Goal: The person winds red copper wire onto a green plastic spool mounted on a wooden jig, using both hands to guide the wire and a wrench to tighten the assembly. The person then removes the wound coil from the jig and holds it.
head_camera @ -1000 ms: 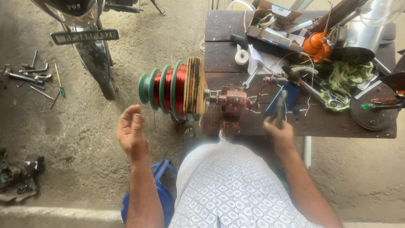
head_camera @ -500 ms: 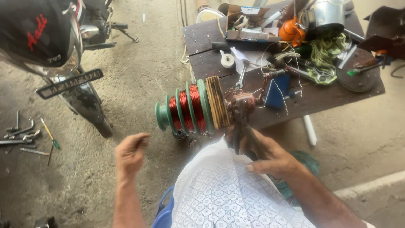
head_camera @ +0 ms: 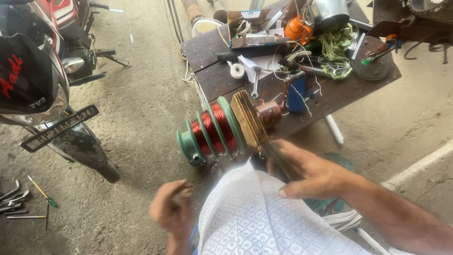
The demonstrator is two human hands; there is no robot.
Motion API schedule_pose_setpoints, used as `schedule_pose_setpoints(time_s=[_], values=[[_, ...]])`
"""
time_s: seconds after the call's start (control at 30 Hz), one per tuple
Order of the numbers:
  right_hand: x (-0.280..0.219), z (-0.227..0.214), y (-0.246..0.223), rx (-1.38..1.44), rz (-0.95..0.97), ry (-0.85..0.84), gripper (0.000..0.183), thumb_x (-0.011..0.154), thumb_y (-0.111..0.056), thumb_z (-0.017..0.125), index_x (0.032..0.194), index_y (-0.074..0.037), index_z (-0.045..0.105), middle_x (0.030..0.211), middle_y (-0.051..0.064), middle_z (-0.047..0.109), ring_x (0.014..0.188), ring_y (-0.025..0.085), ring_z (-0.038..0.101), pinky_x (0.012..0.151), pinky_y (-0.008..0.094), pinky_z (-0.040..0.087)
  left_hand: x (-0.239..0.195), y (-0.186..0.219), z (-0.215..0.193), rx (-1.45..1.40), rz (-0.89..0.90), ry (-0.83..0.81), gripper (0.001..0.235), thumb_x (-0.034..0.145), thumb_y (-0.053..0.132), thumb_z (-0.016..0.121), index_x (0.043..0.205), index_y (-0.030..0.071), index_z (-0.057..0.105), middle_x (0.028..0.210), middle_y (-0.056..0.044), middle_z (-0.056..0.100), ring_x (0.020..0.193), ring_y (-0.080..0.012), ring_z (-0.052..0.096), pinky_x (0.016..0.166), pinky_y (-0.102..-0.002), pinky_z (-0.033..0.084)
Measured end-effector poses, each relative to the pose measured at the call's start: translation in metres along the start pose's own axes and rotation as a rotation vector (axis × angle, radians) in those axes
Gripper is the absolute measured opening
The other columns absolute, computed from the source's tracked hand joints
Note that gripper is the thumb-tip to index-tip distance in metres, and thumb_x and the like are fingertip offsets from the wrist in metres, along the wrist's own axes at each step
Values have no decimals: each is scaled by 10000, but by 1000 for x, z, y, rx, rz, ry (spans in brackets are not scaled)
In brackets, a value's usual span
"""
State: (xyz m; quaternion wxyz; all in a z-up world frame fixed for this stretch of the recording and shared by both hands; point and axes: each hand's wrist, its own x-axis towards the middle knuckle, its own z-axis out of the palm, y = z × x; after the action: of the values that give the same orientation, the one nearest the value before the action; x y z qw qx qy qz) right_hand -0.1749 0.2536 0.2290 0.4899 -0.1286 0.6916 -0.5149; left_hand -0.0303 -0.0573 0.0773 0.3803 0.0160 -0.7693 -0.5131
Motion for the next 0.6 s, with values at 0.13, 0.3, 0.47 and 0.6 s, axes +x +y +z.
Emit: schedule_pose_setpoints(time_s=[0.13, 0.3, 0.47, 0.6], values=[[-1, 7, -2, 18, 23, -51, 587, 665, -485, 770, 1053, -81, 595, 986, 90, 467, 849, 221, 518, 711, 389, 494, 29, 34, 51, -292, -277, -194, 512, 951, 391, 752, 1282, 26, 617, 1083, -94, 717, 889, -129, 744, 731, -271, 677], [6, 14, 11, 118, -178, -50, 404, 699, -454, 708, 880, -126, 555, 945, 79, 443, 817, 182, 500, 666, 354, 457, 64, 20, 65, -499, -262, -428, 680, 838, 538, 817, 1300, 72, 641, 1192, -100, 724, 1088, -209, 729, 897, -374, 664], [16, 20, 30, 26, -479, 22, 305, 751, -401, 666, 840, -150, 519, 996, 69, 416, 859, 182, 477, 711, 365, 435, 59, -13, 81, -278, -690, -727, 672, 681, 526, 873, 1179, 111, 697, 1097, -103, 753, 1055, -217, 726, 837, -363, 671], [60, 17, 42, -122, -562, 47, 493, 721, -352, 667, 1129, -145, 486, 979, 46, 446, 778, 167, 503, 656, 362, 501, 41, -24, 98, -861, -464, -497, 593, 861, 442, 858, 1302, 114, 638, 1194, -69, 695, 1108, -214, 701, 879, -355, 663]])
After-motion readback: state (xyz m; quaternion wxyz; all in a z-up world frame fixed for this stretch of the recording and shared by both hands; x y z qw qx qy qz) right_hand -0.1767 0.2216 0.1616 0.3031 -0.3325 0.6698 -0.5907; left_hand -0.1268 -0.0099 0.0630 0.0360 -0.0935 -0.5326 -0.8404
